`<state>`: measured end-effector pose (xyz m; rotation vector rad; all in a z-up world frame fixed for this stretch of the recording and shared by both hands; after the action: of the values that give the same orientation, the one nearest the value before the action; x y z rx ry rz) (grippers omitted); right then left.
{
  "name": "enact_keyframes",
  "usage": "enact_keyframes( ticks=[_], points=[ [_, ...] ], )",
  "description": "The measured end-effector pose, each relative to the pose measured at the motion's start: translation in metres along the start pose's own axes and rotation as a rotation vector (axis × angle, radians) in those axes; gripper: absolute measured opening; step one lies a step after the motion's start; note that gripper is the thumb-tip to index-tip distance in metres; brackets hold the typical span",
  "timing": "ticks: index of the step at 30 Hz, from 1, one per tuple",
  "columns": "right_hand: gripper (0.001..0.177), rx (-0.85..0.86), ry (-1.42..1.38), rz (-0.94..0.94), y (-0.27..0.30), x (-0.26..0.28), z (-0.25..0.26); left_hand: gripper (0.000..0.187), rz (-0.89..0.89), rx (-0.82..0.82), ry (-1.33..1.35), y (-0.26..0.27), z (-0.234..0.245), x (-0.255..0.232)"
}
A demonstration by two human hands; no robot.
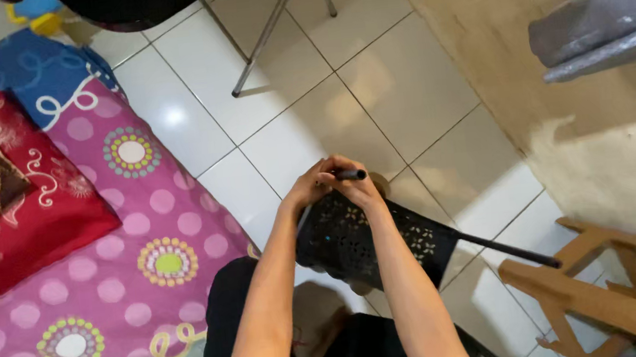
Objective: The person sits on the floor and assembles a black plastic stool by inserting four legs into the seat base. They handle the seat and legs, aligning and pushing each leg into place to complete the assembly.
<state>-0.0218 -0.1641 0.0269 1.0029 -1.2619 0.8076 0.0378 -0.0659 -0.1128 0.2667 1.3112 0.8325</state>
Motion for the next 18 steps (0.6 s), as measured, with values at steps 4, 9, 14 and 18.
enact_keyframes(
  ticks=[4, 9, 14, 18],
  points=[
    [0.034, -0.116, -0.006, 0.103, -0.006, -0.059, -0.008, 0.032, -0.384, -0.102, 0.323, -0.034, -0.025, 0.024],
    [0.053, -0.485, -0.050, 0.330, 0.011, -0.089, -0.032, 0.027, -0.220, -0.158, 0.429, -0.014, -0.042, 0.055],
    [0.057, -0.852, 0.191, 0.384, 0.024, -0.054, -0.046, 0.028, -0.357, -0.313, 0.376, 0.022, -0.016, 0.016],
    [0.061, -1.037, 0.033, 0.298, 0.035, -0.053, -0.060, 0.029, -0.432, -0.324, 0.469, 0.030, -0.015, 0.024]
  ],
)
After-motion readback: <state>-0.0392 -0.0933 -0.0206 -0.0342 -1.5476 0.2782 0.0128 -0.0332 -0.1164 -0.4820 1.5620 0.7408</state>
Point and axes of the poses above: each hand's wrist, its own y-axis away from the middle knuckle, its own z-axis out of the back of the hand, x = y × z, the point moved 6 cm from there along -y, towards the middle knuckle, and after that the axes turned 2 degrees about z, right-handed, at the moved point
